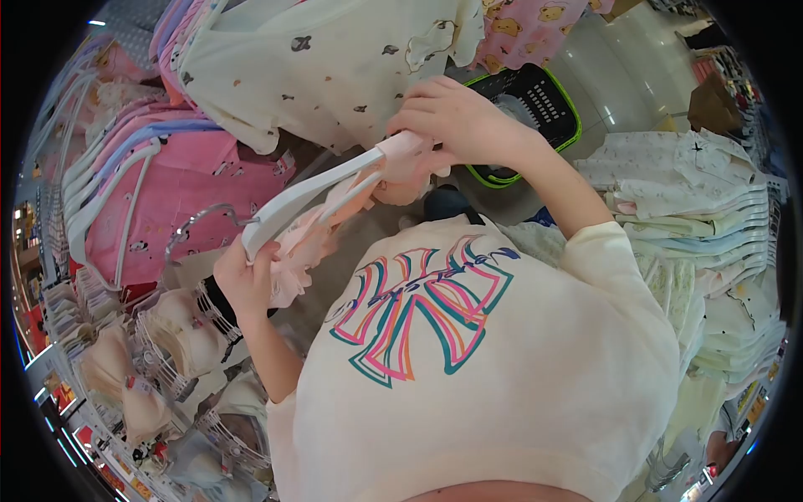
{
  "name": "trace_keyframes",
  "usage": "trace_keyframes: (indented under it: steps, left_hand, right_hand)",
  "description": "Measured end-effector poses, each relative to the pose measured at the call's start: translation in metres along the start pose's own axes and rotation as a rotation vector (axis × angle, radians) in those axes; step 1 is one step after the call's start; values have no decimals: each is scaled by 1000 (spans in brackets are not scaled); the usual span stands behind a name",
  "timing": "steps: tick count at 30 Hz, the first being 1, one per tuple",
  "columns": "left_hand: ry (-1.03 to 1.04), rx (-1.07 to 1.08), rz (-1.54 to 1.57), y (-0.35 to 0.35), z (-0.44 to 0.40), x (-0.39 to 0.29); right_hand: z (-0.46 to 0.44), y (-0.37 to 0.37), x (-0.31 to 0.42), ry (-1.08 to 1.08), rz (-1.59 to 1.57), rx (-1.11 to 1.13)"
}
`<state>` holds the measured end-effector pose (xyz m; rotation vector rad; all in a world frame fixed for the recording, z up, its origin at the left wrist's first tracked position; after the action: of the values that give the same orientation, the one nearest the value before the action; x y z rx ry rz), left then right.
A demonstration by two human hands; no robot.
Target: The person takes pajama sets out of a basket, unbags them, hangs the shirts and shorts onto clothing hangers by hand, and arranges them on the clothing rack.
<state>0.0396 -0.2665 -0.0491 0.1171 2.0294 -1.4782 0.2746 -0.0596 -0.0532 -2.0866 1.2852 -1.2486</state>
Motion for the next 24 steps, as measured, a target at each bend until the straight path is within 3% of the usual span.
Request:
trace_keyframes:
  steps: [4,7,10,14,17,22,24]
  left_hand:
    - [114,59,-126,11,-9,-16]
    - [367,-57,-362,9,-16,-19]
    - [306,7,-487,13,-23,0]
    - [26,90,-203,26,-18,3]
    - [266,138,-302,39,-22,-14]
    - [277,142,-304,52,-24,-3]
    - [313,121,-342,51,-28,-7]
  right_hand:
    - [10,13,-7,68,-88,28]
    - [15,18,-10,106,-209,-28]
    - [23,13,-16,68,-139,-69]
    - [38,14,-26,142,-158,-64]
    - [45,16,-29,111,-143,-115]
    - [62,2,-51,181,-284,-54]
    - [92,-18,-87,427,-463,-379]
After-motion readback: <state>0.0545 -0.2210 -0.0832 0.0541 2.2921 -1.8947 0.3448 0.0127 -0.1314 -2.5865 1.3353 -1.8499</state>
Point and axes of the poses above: each hand's wrist, its own z-axis away from the middle knuckle, its own y-axis out of the palm, x = y × z, the point moved 4 cm from there along -z, towards the middle knuckle, and after that the axes turned 14 degrees about -z, right-handed, at the moved point
